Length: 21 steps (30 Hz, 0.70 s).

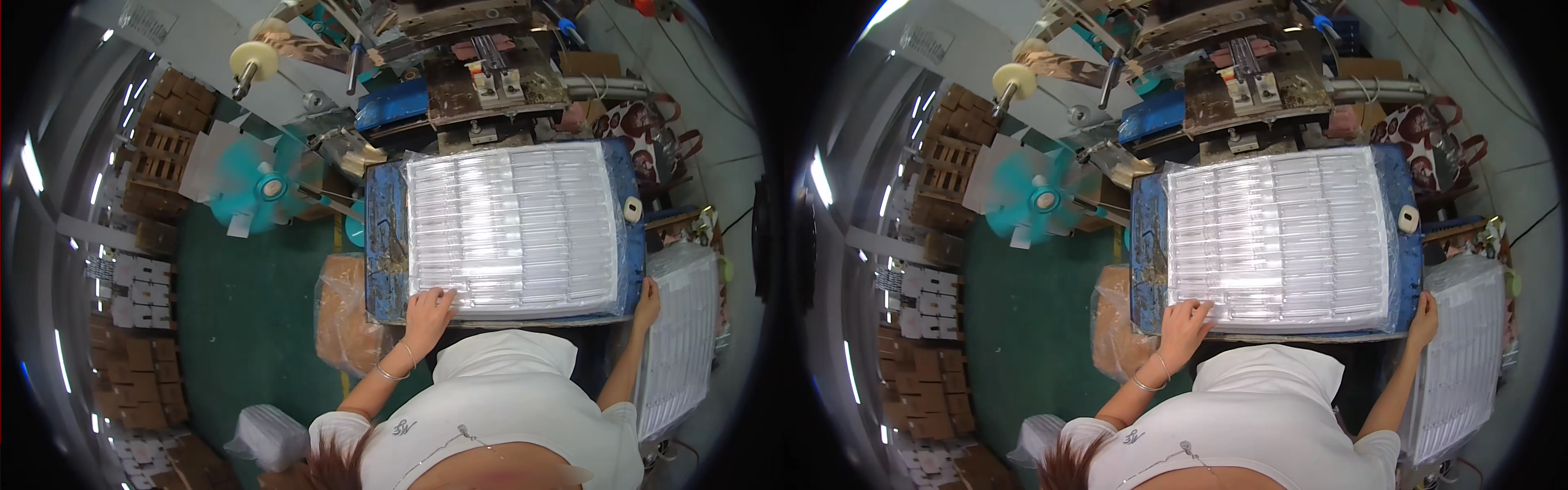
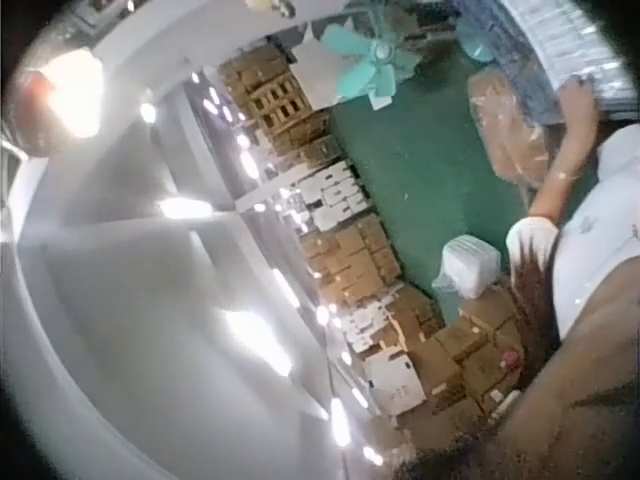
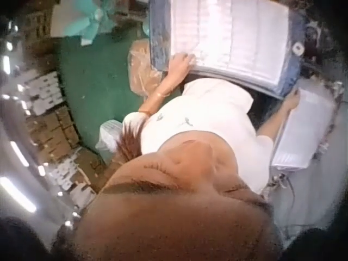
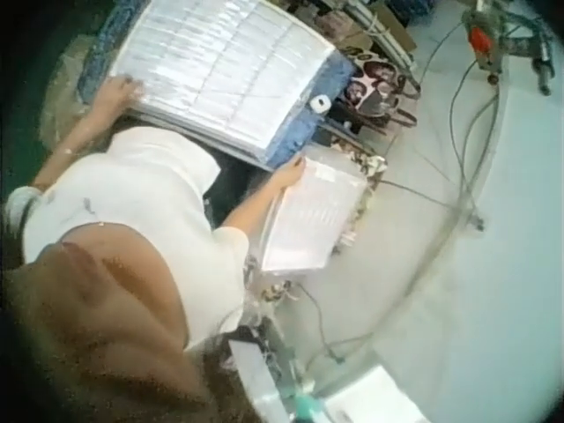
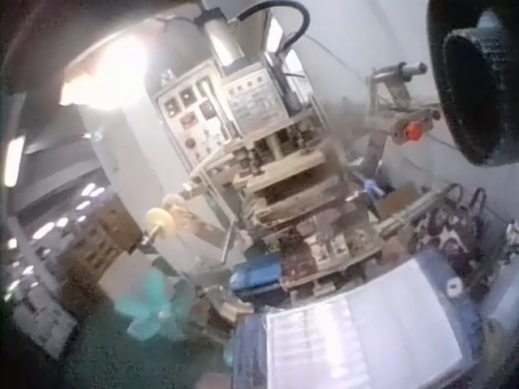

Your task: Inserting small clear components into plastic trays and operating a heat press or stamping machine to seal or mark them.

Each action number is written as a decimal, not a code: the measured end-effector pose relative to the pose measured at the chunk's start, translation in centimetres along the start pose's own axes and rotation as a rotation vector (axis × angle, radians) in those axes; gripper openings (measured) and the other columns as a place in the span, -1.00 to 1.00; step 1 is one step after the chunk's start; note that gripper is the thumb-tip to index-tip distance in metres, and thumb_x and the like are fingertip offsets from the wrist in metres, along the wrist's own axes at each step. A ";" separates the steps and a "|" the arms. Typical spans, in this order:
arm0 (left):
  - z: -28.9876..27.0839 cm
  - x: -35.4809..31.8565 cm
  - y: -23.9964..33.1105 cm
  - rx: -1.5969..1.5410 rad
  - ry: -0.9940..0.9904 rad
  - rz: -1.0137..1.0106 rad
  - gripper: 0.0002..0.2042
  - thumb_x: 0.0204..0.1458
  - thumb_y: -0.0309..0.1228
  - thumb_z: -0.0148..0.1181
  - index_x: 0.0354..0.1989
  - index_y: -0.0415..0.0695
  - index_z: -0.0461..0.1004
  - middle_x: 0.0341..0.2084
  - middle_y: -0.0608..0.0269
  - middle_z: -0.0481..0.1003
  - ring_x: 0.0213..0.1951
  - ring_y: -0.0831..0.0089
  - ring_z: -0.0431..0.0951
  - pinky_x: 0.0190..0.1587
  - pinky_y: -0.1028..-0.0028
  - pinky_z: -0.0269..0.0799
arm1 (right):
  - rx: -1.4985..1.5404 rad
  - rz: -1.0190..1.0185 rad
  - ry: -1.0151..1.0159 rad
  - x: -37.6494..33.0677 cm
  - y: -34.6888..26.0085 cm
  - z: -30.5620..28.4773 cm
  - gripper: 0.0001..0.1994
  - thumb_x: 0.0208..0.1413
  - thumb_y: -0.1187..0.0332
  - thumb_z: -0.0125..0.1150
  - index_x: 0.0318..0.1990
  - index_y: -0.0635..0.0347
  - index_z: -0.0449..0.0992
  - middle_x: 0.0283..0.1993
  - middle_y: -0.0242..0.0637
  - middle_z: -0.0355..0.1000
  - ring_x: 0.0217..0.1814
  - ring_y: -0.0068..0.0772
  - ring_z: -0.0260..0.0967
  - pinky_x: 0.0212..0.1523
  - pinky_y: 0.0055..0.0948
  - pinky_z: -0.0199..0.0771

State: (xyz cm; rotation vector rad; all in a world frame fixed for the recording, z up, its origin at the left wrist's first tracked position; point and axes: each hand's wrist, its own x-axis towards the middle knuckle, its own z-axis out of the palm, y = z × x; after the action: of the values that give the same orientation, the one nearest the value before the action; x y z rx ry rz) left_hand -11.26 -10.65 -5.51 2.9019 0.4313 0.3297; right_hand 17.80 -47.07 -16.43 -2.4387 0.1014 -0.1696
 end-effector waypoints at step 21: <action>0.7 2.5 2.5 -0.357 0.122 0.099 -0.73 -0.29 -0.43 0.21 -0.32 -0.08 0.40 -0.39 0.28 0.37 -0.35 0.32 0.34 -0.29 0.40 0.20 | -0.239 0.001 0.101 -0.5 -2.8 0.5 -0.72 0.07 0.10 -0.16 -0.19 -0.05 0.41 -0.26 -0.25 0.40 -0.27 -0.12 0.35 -0.34 -0.32 0.32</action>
State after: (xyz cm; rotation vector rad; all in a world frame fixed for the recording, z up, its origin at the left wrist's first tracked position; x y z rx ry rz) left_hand -8.13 -12.35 -5.14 2.5664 0.2194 0.5408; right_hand 17.44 -44.54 -15.03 -2.6674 0.1771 -0.2957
